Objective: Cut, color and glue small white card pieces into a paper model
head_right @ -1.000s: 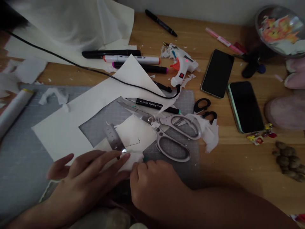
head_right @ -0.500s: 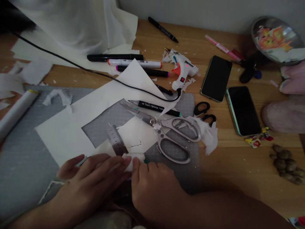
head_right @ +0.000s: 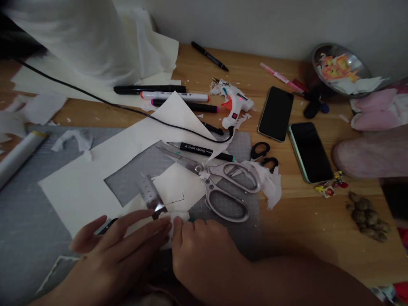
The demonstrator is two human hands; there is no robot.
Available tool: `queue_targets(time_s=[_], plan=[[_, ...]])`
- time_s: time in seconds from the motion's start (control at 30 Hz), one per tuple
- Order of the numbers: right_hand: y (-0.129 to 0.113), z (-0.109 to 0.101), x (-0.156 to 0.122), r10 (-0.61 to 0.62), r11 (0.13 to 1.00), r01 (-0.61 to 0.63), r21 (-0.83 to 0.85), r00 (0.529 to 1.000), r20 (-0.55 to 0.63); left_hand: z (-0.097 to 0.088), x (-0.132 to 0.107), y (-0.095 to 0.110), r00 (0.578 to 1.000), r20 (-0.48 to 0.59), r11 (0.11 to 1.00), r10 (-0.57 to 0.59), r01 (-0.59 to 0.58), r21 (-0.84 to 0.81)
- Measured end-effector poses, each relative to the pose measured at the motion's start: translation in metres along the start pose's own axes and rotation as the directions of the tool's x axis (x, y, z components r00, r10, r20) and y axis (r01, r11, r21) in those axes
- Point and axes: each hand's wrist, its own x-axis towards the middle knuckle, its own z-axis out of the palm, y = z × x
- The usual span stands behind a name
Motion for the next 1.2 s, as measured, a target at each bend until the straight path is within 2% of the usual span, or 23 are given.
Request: queue_targets(time_s=[0.33, 0.53, 0.83, 1.2], plan=[[-0.004, -0.001, -0.001, 0.022, 0.998, -0.023, -0.062, 1.000, -0.011, 0.007, -0.009, 0.000, 1.000, -0.003, 0.997, 0.022, -0.022, 0.073], [0.002, -0.002, 0.001, -0.011, 1.000, 0.012, -0.024, 0.999, 0.052, 0.001, -0.006, 0.003, 0.999, 0.040, 0.997, 0.021, -0.025, 0.079], [-0.005, -0.006, -0.001, 0.048, 0.997, -0.046, -0.059, 0.998, 0.031, 0.003, -0.006, 0.005, 0.999, -0.001, 0.991, 0.036, -0.035, 0.129], [-0.005, 0.002, -0.002, -0.005, 0.999, 0.007, -0.051, 0.999, 0.037, 0.002, -0.002, 0.011, 1.000, -0.013, 0.983, 0.021, -0.018, 0.180]])
